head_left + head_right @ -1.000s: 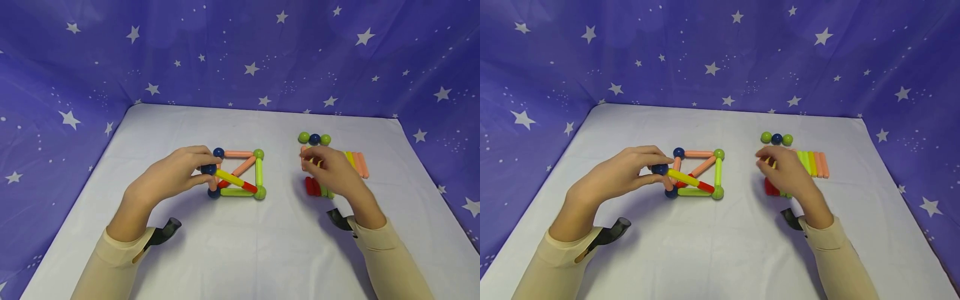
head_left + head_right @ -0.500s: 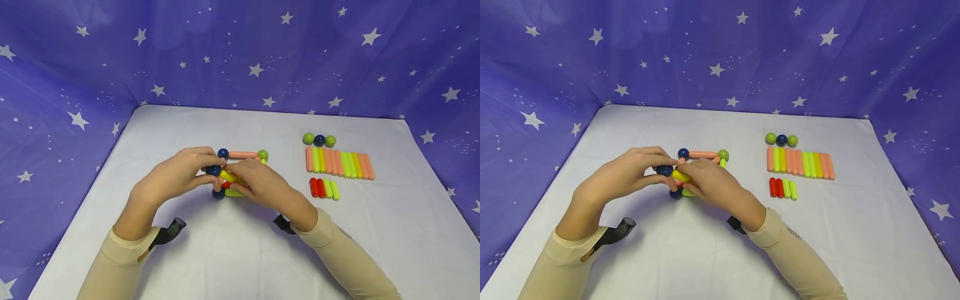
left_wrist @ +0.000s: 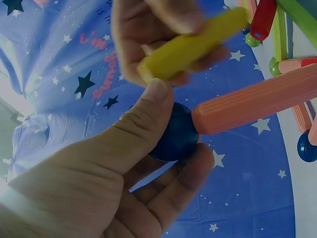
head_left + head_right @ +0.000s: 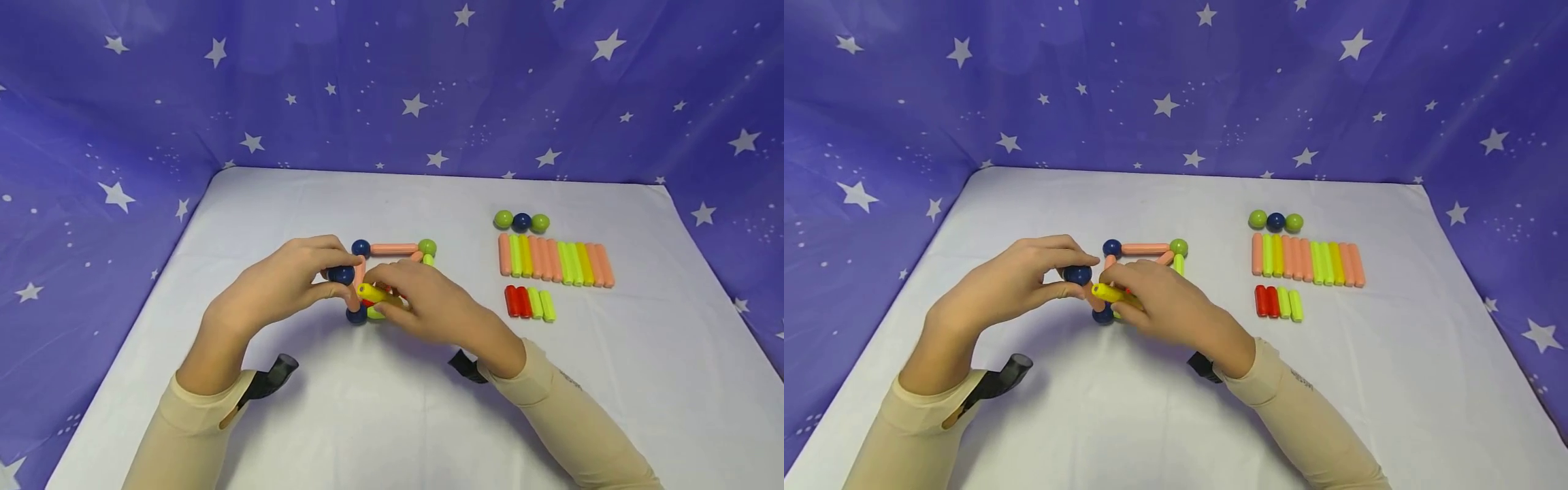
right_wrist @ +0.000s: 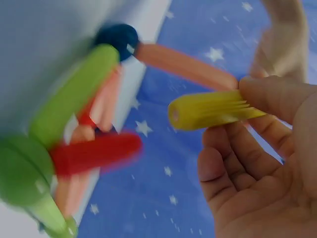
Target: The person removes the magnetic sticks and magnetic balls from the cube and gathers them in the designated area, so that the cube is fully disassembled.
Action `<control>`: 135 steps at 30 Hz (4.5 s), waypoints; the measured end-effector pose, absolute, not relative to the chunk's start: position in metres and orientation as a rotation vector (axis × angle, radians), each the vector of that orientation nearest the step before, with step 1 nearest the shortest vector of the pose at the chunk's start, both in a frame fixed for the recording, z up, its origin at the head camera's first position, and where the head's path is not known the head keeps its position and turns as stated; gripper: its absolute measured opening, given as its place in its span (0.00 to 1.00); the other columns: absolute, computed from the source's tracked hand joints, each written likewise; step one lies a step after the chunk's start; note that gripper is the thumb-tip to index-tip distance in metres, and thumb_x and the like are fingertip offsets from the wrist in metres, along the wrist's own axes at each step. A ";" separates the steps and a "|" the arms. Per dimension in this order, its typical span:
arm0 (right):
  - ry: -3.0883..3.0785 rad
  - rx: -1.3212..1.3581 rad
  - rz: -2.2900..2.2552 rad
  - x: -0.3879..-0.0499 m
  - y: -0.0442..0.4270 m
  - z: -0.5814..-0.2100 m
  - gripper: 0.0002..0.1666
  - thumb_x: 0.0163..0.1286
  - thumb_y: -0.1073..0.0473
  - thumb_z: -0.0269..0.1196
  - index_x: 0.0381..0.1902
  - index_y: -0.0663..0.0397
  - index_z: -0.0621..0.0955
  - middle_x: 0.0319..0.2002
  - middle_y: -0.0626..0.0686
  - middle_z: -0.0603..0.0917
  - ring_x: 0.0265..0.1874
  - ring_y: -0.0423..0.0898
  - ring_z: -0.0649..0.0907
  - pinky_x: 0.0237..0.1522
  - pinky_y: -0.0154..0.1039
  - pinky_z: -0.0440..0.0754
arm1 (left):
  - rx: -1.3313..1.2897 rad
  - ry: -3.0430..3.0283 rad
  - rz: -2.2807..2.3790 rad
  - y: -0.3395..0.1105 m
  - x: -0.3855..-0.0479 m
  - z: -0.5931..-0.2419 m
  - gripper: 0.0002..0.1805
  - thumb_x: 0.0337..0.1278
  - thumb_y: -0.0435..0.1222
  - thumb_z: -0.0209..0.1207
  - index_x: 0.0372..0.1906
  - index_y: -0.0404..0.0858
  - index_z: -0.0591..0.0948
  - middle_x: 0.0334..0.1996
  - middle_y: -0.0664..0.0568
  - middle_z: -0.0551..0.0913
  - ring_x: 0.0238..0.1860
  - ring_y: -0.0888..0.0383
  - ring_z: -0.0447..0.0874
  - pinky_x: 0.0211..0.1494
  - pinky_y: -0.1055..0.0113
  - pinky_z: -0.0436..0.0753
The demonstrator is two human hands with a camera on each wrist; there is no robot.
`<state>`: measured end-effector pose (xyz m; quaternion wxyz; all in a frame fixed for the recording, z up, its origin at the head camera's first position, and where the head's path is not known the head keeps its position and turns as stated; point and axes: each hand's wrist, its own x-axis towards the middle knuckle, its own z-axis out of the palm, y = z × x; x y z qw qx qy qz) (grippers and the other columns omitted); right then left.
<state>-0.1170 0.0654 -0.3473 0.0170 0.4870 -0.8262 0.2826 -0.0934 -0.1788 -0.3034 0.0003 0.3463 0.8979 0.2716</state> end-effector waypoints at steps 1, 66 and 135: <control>-2.578 1.495 0.943 -0.119 0.070 -0.343 0.16 0.66 0.61 0.65 0.51 0.48 0.78 0.36 0.39 0.78 0.30 0.39 0.75 0.33 0.34 0.75 | 1.088 2.817 0.854 -0.179 -0.093 -0.303 0.23 0.51 0.39 0.70 0.54 0.41 0.83 0.43 0.61 0.80 0.41 0.65 0.78 0.45 0.65 0.79; -2.921 1.323 0.720 -0.126 0.118 -0.359 0.26 0.67 0.61 0.65 0.63 0.49 0.76 0.53 0.46 0.80 0.49 0.46 0.77 0.51 0.41 0.77 | 1.108 2.844 0.761 -0.173 -0.097 -0.301 0.24 0.50 0.39 0.71 0.56 0.41 0.83 0.43 0.61 0.80 0.42 0.65 0.78 0.45 0.64 0.79; -3.328 0.264 0.537 -0.142 0.266 -0.369 0.32 0.71 0.49 0.59 0.62 0.68 0.69 0.29 0.54 0.80 0.23 0.48 0.76 0.25 0.40 0.75 | 0.907 2.188 1.327 -0.188 -0.133 -0.359 0.11 0.56 0.33 0.67 0.44 0.36 0.82 0.34 0.52 0.87 0.41 0.57 0.84 0.53 0.56 0.78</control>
